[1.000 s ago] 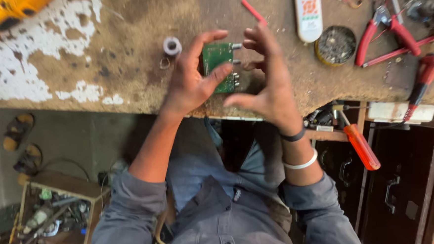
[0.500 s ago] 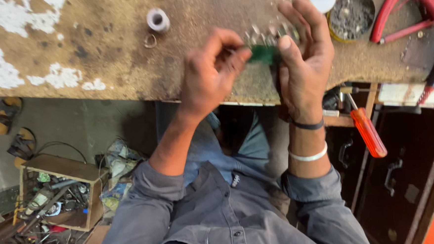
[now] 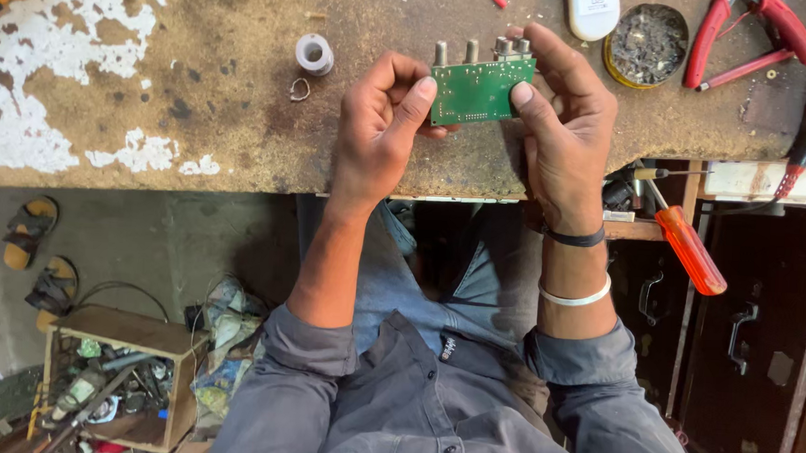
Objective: The person holds a small green circuit board and uses a soldering iron to apply solder to several connection points. They wipe the soldering iron tip with a cloth, add solder wire to the tip, and continue soldering different areas of the board. The person also uses a screwdriver to adjust components on the board.
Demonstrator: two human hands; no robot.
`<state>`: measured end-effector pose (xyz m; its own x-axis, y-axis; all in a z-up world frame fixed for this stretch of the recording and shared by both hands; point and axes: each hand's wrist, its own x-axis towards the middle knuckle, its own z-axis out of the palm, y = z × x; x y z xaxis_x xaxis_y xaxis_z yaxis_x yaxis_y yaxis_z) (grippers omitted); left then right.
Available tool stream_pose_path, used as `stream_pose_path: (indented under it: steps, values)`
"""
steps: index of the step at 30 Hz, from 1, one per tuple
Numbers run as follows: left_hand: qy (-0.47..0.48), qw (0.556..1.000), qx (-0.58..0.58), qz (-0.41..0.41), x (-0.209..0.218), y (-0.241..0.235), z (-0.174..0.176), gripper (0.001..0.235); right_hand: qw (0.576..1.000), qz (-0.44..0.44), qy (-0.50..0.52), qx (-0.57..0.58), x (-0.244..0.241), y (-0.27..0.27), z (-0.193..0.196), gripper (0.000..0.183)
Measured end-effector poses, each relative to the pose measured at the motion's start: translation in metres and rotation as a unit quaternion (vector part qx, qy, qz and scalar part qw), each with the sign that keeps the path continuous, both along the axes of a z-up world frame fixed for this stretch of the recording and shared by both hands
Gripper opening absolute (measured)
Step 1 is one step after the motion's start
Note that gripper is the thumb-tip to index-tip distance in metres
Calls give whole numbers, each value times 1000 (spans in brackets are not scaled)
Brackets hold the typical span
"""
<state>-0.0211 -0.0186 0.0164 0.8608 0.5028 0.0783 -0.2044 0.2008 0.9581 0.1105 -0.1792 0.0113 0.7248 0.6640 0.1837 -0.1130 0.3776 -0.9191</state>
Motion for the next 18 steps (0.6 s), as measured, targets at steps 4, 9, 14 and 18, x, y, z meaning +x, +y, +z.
stream_pose_path:
  steps: [4,9,14,18]
  values:
    - [-28,1000,3,-7,-1,-2,-9,16,1000,1,23,6,3,-2,-7,45]
    - [-34,999,4,-1,1,1,-13,18,999,12,38,16,6,1,-7,44]
    - [-26,1000,5,7,0,0,-12,16,999,4,32,11,5,4,-2,44]
    - [-13,1000,1,12,4,-1,-8,14,998,-4,55,14,2,7,4,45]
